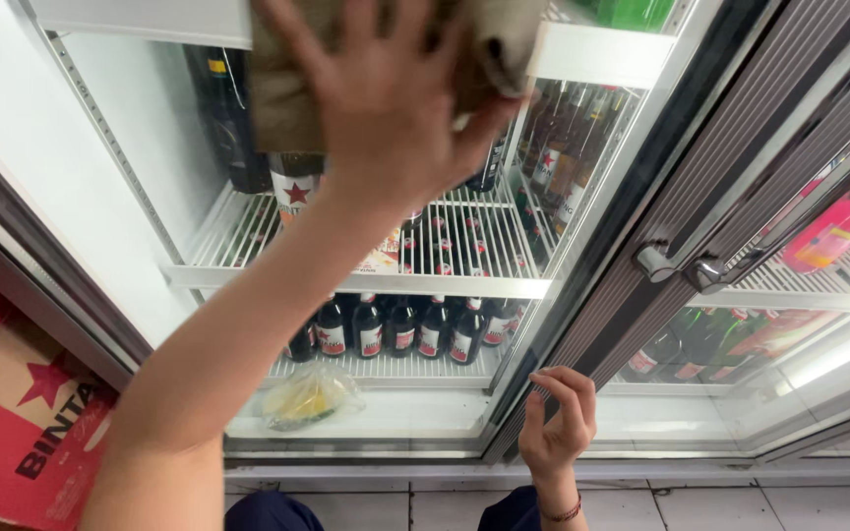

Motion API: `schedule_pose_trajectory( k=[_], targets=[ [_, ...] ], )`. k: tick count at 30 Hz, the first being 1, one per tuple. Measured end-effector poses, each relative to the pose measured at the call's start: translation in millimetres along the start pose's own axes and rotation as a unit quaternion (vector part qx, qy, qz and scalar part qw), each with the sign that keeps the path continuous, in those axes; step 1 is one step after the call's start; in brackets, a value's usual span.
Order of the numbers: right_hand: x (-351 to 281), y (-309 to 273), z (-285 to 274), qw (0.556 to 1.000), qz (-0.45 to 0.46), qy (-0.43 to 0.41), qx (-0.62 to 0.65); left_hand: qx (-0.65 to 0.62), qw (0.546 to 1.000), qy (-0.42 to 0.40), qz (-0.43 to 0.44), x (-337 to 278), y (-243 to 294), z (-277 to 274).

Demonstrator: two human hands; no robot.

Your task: The person cleans the glass door and shelves of a reach-in commercial refrigerator using a spray bottle and two different cloths, wiping down the exterior and interior glass and shelf edges.

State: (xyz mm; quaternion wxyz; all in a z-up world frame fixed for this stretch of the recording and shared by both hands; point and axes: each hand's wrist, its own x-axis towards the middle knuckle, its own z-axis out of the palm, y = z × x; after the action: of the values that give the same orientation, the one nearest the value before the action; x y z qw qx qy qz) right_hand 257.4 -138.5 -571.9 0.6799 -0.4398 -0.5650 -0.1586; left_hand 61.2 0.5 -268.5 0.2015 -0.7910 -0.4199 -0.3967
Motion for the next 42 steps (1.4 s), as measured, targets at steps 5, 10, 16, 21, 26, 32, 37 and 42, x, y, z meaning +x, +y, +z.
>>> schedule_pose_trajectory(
  k=[5,10,16,21,26,32,37,42],
  targets=[
    [-12,7,2,0.999,0.029,0.018,0.015,-0.004,0.93,0.111,0.351,-29,66,71],
    [-35,10,-11,0.997,0.068,0.02,-0.005,-0.052,0.891,0.047,0.448,-149,36,127],
    [-64,13,-29,0.995,0.084,-0.017,-0.041,-0.207,0.896,-0.355,0.168,-152,-31,100],
    [-75,11,-33,0.991,0.128,-0.046,-0.019,0.091,0.956,0.194,0.199,-60,-25,38],
    [-83,0,-20,0.99,0.128,-0.058,-0.027,-0.076,0.974,0.071,0.2,-17,47,51],
    [-97,-9,-21,0.984,0.159,-0.065,-0.039,0.032,0.925,0.155,0.346,-109,76,139],
    [-111,-12,-28,0.981,0.168,-0.069,-0.067,0.002,0.934,0.196,0.3,-219,88,250],
    [-122,-13,-28,0.978,0.17,-0.091,-0.081,-0.186,0.943,0.037,0.275,-338,75,332]
  ],
)
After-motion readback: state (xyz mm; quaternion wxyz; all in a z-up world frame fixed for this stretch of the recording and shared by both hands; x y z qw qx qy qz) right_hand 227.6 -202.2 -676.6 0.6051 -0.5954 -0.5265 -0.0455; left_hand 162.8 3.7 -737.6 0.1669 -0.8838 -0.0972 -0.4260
